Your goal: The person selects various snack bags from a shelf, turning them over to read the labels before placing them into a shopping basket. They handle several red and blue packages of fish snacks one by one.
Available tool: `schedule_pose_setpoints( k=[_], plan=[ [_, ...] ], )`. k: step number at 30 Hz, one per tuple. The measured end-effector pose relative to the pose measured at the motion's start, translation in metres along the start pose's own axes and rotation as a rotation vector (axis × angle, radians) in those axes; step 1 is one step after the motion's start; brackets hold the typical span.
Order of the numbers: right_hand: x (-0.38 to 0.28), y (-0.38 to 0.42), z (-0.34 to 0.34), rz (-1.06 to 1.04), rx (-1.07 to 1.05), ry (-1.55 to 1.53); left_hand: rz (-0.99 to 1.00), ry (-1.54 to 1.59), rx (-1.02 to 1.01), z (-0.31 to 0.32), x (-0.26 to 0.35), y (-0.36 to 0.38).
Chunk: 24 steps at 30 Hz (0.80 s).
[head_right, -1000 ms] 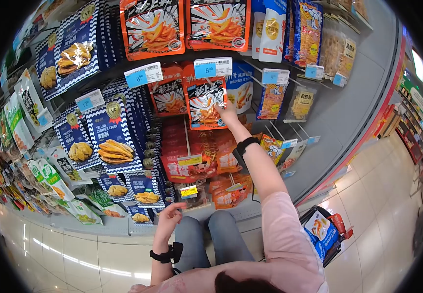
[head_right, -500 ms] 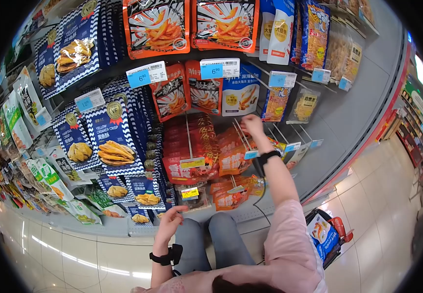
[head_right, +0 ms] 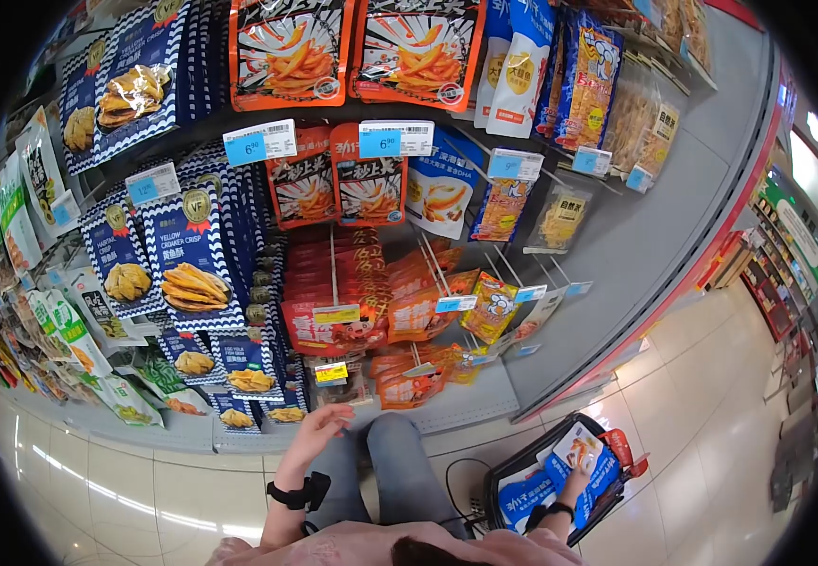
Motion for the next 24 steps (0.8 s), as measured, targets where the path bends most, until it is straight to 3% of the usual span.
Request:
schedule_pose_setpoints(
  k=[1,2,3,6,8,10,12,14,16,24],
  plan=[
    [0.026,0.025,0.002,0.248,-0.420,0.097,-0.003,0.001,0.003,0.002,-0.002,-0.001],
    [0.115,0.065,0.040,-0.105,-0.102,0.387,-0.014,-0.020,-0.032,0.009,-0.008,-0.001],
    [0.122,0.107,0.046,0.015,-0.627,0.734,-0.021,-0.042,-0.069,0.015,-0.011,-0.002],
    [0.060,0.165,0.001,0.733,-0.705,0.689,-0.024,-0.060,-0.121,0.028,-0.011,-0.002],
    [0.005,0.179,-0.013,0.743,-0.790,0.555,-0.037,-0.087,-0.132,0.034,-0.009,-0.003],
    [-0.038,0.187,-0.023,0.803,-0.742,0.588,-0.055,-0.111,-0.143,0.040,-0.009,-0.004],
    [-0.041,0.186,-0.026,0.863,-0.691,0.621,-0.053,-0.099,-0.151,0.045,-0.009,-0.004],
    [-0.035,0.175,-0.035,0.815,-0.523,0.894,-0.058,-0.139,-0.175,0.048,-0.014,-0.005],
    [-0.012,0.182,-0.048,0.948,-0.354,0.671,-0.065,-0.178,-0.201,0.051,-0.018,-0.003],
    [0.032,0.172,-0.058,0.991,-0.330,0.603,-0.040,-0.169,-0.217,0.059,-0.023,-0.004]
  ],
)
Point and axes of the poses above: each hand's wrist, its own y-axis away from the middle knuckle, its own z-axis out of the palm, x = y × z, the point moved 7 cm from there along -y, towards the middle knuckle, and after that the axes turned 6 degrees about z, right-handed, at the moved point
